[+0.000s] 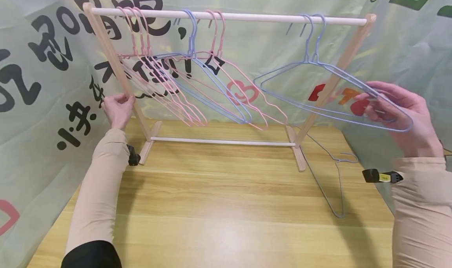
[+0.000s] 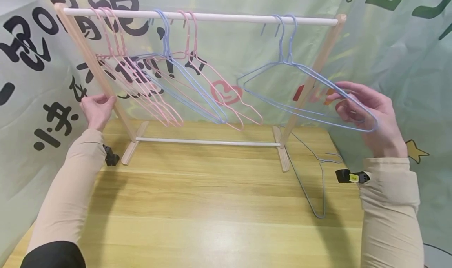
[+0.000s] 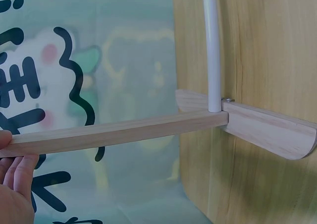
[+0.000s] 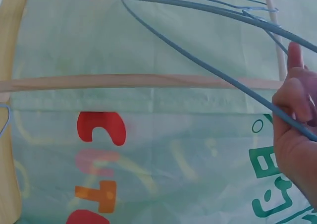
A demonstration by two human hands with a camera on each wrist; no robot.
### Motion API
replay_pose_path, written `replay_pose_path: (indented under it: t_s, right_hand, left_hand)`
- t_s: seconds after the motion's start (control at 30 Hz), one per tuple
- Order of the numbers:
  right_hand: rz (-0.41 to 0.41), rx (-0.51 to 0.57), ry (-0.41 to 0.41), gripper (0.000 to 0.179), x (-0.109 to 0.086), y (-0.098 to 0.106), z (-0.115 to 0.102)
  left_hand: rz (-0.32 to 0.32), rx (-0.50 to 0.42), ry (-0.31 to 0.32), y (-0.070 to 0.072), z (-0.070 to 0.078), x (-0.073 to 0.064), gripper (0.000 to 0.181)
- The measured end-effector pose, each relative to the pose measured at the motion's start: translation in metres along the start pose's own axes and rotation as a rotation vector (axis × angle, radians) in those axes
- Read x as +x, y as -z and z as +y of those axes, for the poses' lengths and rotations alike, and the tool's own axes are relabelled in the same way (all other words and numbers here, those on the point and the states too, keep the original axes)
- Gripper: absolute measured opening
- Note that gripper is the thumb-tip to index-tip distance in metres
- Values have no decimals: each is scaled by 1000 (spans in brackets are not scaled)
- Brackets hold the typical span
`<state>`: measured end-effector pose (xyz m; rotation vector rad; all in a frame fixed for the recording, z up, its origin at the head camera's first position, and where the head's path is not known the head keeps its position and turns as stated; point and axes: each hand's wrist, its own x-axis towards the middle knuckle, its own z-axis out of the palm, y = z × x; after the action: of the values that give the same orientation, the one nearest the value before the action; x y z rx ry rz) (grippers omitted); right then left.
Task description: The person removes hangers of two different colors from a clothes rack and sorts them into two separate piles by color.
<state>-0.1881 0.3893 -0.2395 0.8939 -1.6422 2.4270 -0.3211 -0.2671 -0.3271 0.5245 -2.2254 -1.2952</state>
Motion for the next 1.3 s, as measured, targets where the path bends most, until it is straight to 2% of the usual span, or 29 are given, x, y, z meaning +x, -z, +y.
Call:
replay_pose_path:
  t_s: [0.07,0.27,0.4,0.53,0.67,0.77,0.93,1.03,1.1,1.2,1.3]
  right_hand:
    - [18,134,3,44,3,1,-1]
    - [38,424,-6,49,9,0,-7]
    - [23,548,-45,54,11,1,-11]
    - [-32,619,-99,56,12,6,-10]
    - [-71,614,-96,53,9,9,-5]
    - [-60,585,-77,51,6,10,-2]
    - [42,487,-121,49,4,11,-2]
    - [115,308,-127,45,4,8,-1]
    - [126,183,-118,43,3,6,0]
    - [79,46,-73,43,4,3,3]
    - [33,-12,-38,44,4,1,4]
  left_hand:
    - [-2,2,6,1,-1,0,35]
    - [-5,2,26,3,-1,0,36]
    - [-8,4,32,3,0,2,37]
    - [-12,14,27,1,0,3,37]
    - [-6,14,10,0,0,2,36]
    - [0,14,1,-1,0,0,35]
    - [-3,14,4,-1,0,-1,35]
    - [-2,10,11,-1,0,-1,35]
    - [0,8,12,-1,0,-1,35]
    - [-2,8,14,-1,0,0,35]
    - [-1,8,14,0,0,0,35]
